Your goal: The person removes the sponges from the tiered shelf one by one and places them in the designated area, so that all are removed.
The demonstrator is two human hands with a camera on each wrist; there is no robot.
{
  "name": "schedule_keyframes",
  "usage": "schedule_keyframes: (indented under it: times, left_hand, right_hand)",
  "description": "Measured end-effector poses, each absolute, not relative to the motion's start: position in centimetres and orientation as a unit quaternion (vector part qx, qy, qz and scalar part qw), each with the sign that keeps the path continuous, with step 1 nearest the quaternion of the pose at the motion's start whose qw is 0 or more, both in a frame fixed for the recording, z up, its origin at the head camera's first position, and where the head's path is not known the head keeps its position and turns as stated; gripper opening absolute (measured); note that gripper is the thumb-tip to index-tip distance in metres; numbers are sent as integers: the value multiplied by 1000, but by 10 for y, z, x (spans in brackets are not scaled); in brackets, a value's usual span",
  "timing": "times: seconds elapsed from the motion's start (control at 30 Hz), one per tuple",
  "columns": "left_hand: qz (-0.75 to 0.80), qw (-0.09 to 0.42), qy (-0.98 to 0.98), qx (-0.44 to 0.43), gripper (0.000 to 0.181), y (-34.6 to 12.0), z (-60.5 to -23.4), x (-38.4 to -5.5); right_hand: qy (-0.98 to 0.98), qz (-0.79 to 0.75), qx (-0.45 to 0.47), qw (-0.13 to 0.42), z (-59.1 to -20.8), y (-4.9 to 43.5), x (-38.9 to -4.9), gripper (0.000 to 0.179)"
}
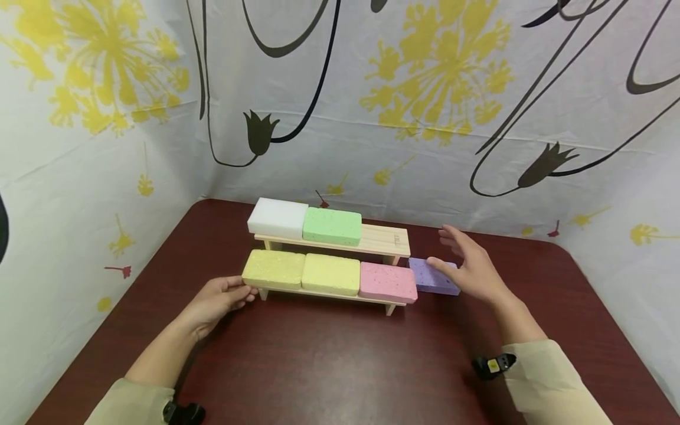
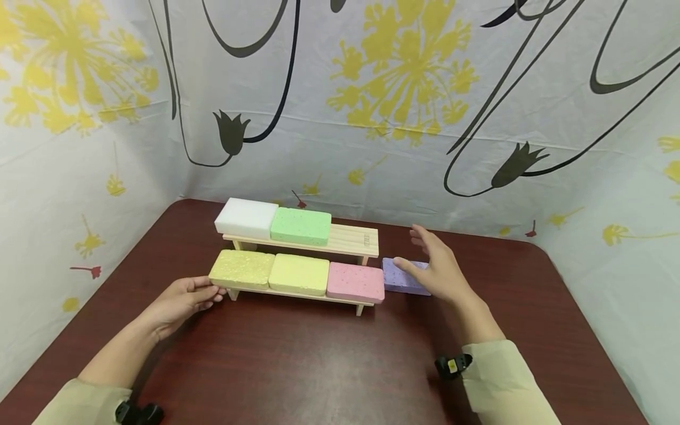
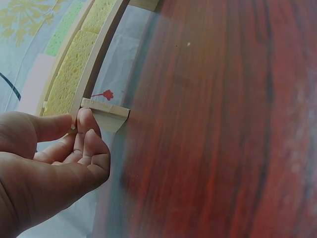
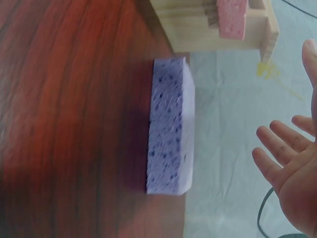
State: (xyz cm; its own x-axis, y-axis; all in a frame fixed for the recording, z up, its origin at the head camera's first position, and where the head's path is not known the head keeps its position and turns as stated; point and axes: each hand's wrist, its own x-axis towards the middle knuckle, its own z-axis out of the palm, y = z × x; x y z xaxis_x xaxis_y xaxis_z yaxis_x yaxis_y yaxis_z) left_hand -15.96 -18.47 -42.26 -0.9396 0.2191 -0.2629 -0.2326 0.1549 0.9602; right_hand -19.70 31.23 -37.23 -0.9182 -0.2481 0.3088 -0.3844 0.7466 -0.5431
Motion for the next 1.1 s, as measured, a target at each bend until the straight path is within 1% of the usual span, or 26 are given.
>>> schedule_keyframes:
  times: [0.2, 0.43, 0.77, 0.97, 1.1]
  left_hand:
    - [652, 173, 739, -5, 37, -184, -422, -159]
    - [659, 174, 732, -6, 34, -183, -423, -159]
    - [652, 177, 738, -3, 34, -183, -424, -155]
    - [655, 177, 735, 0, 34, -183, -424, -156]
    - [659, 175, 732, 2, 34, -184, -423, -157]
  right_hand:
    - [-923, 316, 189, 109, -365, 300, -200, 79]
    - [-924, 315, 191, 106, -359, 288, -200, 82]
    - [-920, 316, 207, 104, -358, 273, -201, 79]
    - [-921, 307, 212, 107, -355, 263, -206, 79]
    - [-924, 298, 216, 100, -352, 257, -210, 81]
